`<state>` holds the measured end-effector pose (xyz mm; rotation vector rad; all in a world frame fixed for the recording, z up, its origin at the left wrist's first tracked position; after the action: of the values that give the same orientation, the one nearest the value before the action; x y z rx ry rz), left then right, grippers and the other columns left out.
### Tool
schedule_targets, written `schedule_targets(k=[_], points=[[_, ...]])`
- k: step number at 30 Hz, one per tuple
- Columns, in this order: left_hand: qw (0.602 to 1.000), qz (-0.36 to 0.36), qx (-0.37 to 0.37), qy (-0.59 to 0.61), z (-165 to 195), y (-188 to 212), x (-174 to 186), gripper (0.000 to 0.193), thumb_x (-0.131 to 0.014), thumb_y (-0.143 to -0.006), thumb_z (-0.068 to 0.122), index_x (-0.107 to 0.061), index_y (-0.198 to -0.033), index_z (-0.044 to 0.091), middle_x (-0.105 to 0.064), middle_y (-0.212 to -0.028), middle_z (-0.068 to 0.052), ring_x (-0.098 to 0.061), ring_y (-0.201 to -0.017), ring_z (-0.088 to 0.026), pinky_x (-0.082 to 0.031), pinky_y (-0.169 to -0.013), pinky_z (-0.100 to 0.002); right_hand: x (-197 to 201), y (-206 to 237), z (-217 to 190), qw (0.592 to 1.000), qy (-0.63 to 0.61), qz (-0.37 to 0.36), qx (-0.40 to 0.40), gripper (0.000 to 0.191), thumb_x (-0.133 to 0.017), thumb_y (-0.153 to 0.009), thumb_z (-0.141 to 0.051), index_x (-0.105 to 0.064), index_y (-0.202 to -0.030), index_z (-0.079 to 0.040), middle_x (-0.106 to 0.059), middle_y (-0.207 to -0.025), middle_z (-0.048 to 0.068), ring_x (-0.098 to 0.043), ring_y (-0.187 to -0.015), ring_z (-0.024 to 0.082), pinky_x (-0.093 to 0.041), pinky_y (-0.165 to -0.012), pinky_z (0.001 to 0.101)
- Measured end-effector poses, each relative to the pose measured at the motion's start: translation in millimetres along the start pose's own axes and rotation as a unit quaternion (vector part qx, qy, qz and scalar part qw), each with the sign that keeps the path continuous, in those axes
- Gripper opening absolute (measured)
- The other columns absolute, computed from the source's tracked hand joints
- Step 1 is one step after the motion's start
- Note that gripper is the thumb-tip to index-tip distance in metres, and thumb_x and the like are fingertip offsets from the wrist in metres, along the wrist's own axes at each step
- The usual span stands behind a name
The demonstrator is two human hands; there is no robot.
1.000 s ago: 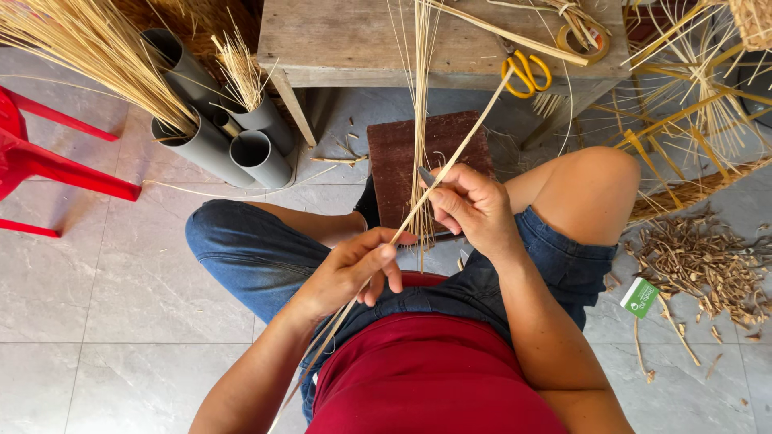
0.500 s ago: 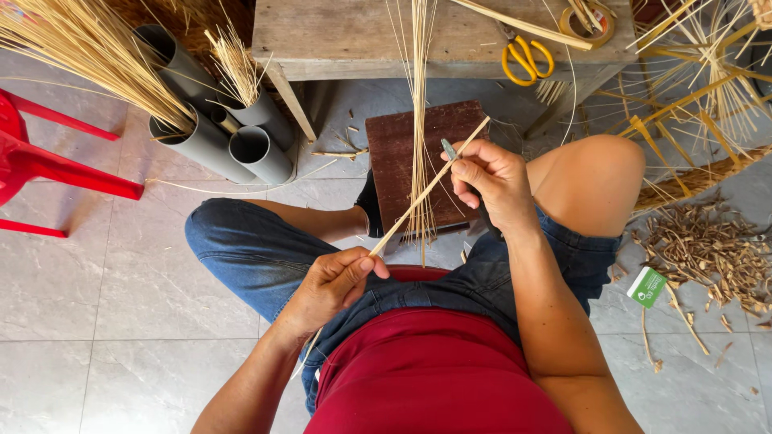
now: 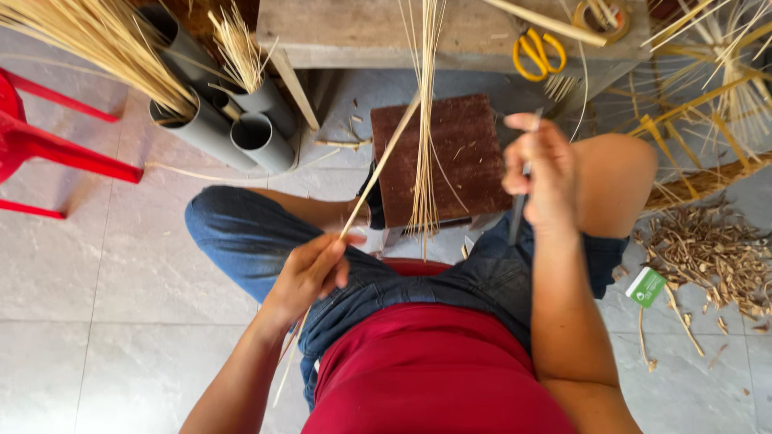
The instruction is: The person sits on a stool and splits dried rattan stems into thin strips, using a small knife to shave and separate the strands and scissors to trim pieces. They pull strips free, set finished strands aside, and gather the split material on a board on their lap.
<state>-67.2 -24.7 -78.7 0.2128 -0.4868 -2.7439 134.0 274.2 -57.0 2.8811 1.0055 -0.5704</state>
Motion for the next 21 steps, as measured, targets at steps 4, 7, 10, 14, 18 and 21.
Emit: schedule_targets(k=[4, 7, 10, 14, 18, 21], points=[[0.997, -0.004, -0.053, 0.047, 1.0, -29.3, -17.7, 0.036, -0.047, -0.108, 0.025, -0.069, -0.127, 0.004, -0.056, -0.072, 0.002, -0.039, -0.056, -0.003, -0.031, -0.049, -0.020, -65.4, 18.5, 61.3, 0.991, 0.059, -0.067, -0.101, 0.021, -0.069, -0.098, -0.019, -0.070, -0.113, -0.004, -0.055, -0.075, -0.003, -0.041, -0.054, 0.000, -0.030, -0.042, 0.0166], [0.991, -0.002, -0.137, 0.002, 2.9, -46.4, -36.3, 0.033, -0.051, -0.109, 0.022, -0.071, -0.128, 0.003, -0.057, -0.080, 0.003, -0.045, -0.065, -0.004, -0.036, -0.057, -0.020, -93.6, 29.6, 77.0, 0.982, 0.141, -0.078, -0.096, 0.017, -0.071, -0.099, -0.020, -0.073, -0.109, -0.006, -0.055, -0.071, -0.005, -0.041, -0.052, -0.001, -0.031, -0.043, 0.0175], [0.959, 0.056, -0.252, -0.119, 7.2, -53.4, -47.7, 0.030, -0.058, -0.108, 0.019, -0.071, -0.130, 0.004, -0.057, -0.086, 0.003, -0.053, -0.075, -0.005, -0.045, -0.065, -0.021, -107.5, 29.3, 70.9, 0.980, 0.177, -0.083, -0.041, 0.017, -0.073, -0.102, -0.020, -0.072, -0.106, -0.004, -0.057, -0.073, -0.004, -0.045, -0.056, 0.000, -0.034, -0.047, 0.0186], [0.982, 0.084, -0.161, -0.045, -18.3, -71.6, -44.6, 0.028, -0.059, -0.104, 0.020, -0.070, -0.126, 0.006, -0.060, -0.081, 0.004, -0.053, -0.069, -0.005, -0.046, -0.060, -0.021, -103.2, 26.2, 72.6, 0.975, 0.190, -0.061, -0.095, 0.020, -0.071, -0.098, -0.021, -0.073, -0.105, -0.003, -0.065, -0.073, -0.002, -0.049, -0.050, 0.001, -0.037, -0.043, 0.0185], [0.988, 0.006, -0.063, 0.144, -40.6, -81.2, -48.4, 0.025, -0.061, -0.107, 0.020, -0.073, -0.120, 0.003, -0.059, -0.082, 0.002, -0.053, -0.070, -0.005, -0.046, -0.060, -0.021, -102.0, 28.4, 73.6, 0.975, 0.164, -0.086, -0.119, 0.021, -0.067, -0.100, -0.019, -0.073, -0.109, -0.002, -0.071, -0.073, 0.000, -0.048, -0.050, 0.001, -0.036, -0.044, 0.0178], [0.989, 0.016, -0.037, 0.141, -44.8, -84.5, -47.6, 0.019, -0.063, -0.103, 0.019, -0.071, -0.110, 0.003, -0.066, -0.088, 0.002, -0.059, -0.073, -0.005, -0.053, -0.064, -0.022, -100.9, 28.8, 71.7, 0.981, 0.138, -0.084, -0.110, 0.023, -0.067, -0.100, -0.016, -0.071, -0.116, -0.001, -0.070, -0.084, 0.000, -0.050, -0.053, 0.001, -0.040, -0.046, 0.0178]])
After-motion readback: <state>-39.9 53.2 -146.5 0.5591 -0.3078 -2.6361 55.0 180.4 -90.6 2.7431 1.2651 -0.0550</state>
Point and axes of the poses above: each hand's wrist, its own y-axis away from the middle knuckle, its own x-axis out of the back of the hand, z = x × y, the point moved 7 cm from there along -y, towards the middle knuckle
